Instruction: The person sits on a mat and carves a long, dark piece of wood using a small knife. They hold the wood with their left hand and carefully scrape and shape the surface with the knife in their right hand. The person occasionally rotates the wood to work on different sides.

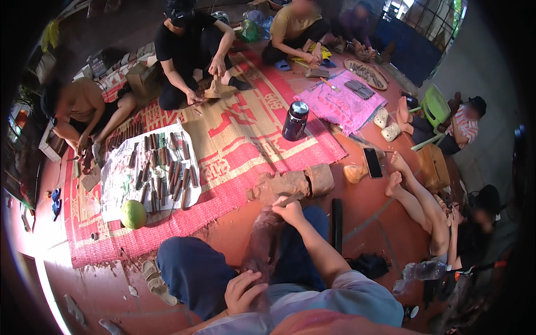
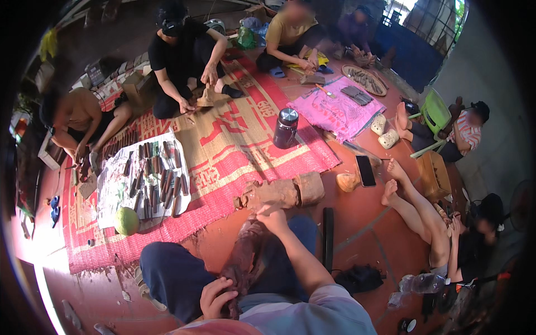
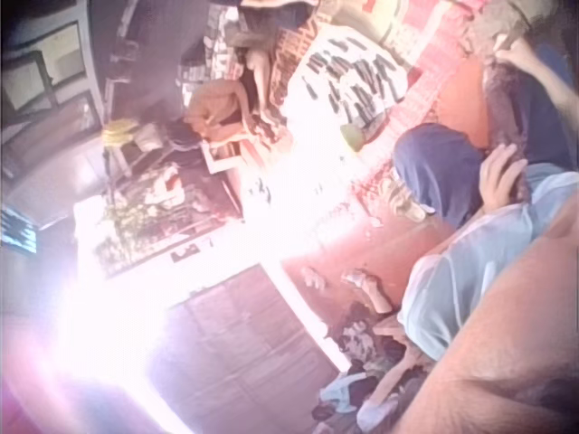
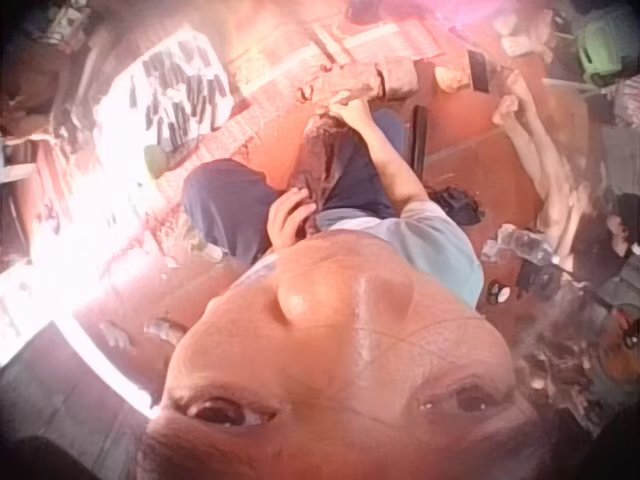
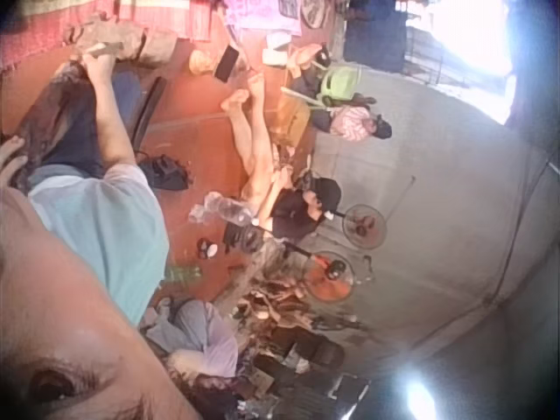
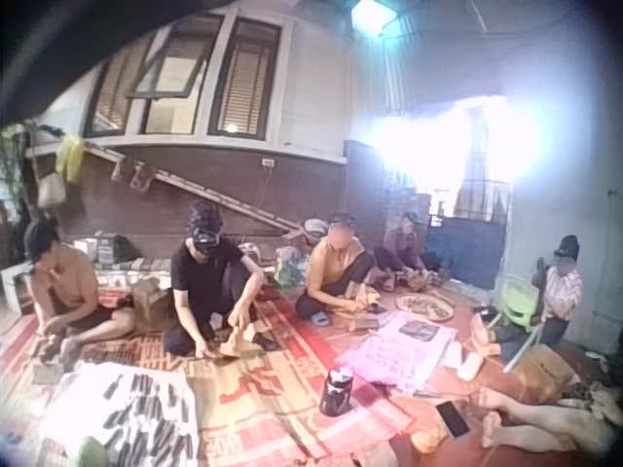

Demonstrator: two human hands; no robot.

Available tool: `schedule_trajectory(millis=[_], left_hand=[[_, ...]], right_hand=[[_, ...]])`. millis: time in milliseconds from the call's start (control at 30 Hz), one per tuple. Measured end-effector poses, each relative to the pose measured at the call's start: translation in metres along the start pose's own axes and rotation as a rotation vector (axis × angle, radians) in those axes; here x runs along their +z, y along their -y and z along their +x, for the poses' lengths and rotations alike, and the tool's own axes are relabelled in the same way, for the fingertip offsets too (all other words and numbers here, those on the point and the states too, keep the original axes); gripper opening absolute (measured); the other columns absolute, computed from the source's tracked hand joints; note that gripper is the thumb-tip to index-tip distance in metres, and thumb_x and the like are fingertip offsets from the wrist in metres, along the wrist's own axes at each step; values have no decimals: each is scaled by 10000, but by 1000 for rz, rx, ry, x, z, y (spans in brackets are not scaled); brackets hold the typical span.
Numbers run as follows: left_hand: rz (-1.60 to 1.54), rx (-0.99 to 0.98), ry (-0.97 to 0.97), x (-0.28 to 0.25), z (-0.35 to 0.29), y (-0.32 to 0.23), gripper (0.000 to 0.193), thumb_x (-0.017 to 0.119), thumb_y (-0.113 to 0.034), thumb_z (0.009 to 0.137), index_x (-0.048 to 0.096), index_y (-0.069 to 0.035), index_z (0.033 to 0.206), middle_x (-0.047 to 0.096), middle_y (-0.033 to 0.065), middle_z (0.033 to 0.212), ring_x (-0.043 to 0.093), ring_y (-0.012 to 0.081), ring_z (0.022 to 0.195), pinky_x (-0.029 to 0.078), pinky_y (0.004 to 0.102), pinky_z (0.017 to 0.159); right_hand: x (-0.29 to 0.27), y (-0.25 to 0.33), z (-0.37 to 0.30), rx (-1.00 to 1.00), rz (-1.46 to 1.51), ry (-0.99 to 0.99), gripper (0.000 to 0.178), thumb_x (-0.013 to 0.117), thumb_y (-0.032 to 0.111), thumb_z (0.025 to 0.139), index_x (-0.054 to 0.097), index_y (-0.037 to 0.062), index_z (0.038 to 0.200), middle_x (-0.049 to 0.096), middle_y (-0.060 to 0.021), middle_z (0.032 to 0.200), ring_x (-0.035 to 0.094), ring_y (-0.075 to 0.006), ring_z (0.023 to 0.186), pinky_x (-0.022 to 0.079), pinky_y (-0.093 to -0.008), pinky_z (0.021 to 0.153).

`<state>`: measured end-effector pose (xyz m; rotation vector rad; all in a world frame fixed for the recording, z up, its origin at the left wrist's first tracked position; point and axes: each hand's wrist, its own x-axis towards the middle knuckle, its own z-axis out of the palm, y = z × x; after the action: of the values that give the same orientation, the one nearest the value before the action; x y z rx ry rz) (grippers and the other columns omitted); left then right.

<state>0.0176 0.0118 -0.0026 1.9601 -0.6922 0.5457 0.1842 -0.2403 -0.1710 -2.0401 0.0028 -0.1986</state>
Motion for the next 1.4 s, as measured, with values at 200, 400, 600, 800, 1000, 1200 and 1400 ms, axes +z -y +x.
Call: schedule_trajectory(millis=[200,400,600,800,1000,1200,1400], left_hand=[[-25,-37,72,-5,-5,2,318,668,-68,596,669,-82,914,631,138,1045,605,319,952,487,370,806],[-16,-11,72,-3,-6,3,310,674,-246,691,650,-53,933,617,172,1076,591,347,1009,475,413,855],[-10,6,78,-3,-7,5,314,687,-219,665,651,-55,931,614,171,1084,591,344,1009,476,406,855],[-1,10,78,-4,-8,6,325,698,-218,660,650,-58,939,614,170,1091,590,338,1012,479,401,855],[-11,18,101,-5,-9,8,339,708,-226,656,649,-57,944,614,170,1092,591,337,1013,480,400,853],[-14,26,69,-3,-5,7,349,679,-170,612,660,-73,947,622,155,1067,601,329,971,489,386,813],[-21,15,55,-3,-4,5,349,647,-88,587,665,-79,935,628,146,1050,608,322,940,495,374,786]], right_hand=[[5,-3,-5,52,-12,22,132,698,145,730,642,56,811,658,-81,753,631,-197,720,472,-320,658],[1,1,-4,50,-59,22,154,721,129,715,652,48,825,649,-67,734,613,-162,695,466,-293,655],[-2,2,-2,53,-16,31,141,718,114,719,650,47,823,642,-51,713,598,-137,678,463,-283,641],[-5,-10,1,203,154,18,98,698,61,750,632,16,808,623,-14,698,564,-91,690,456,-258,642],[3,0,-7,82,-34,23,165,713,152,728,628,42,819,655,-89,764,630,-207,727,471,-324,663],[0,-5,-6,71,3,21,147,727,135,727,654,44,816,640,-44,728,586,-119,686,453,-271,643],[1,-5,-4,62,0,38,131,720,120,733,652,39,810,634,-33,718,575,-97,693,450,-260,649]])
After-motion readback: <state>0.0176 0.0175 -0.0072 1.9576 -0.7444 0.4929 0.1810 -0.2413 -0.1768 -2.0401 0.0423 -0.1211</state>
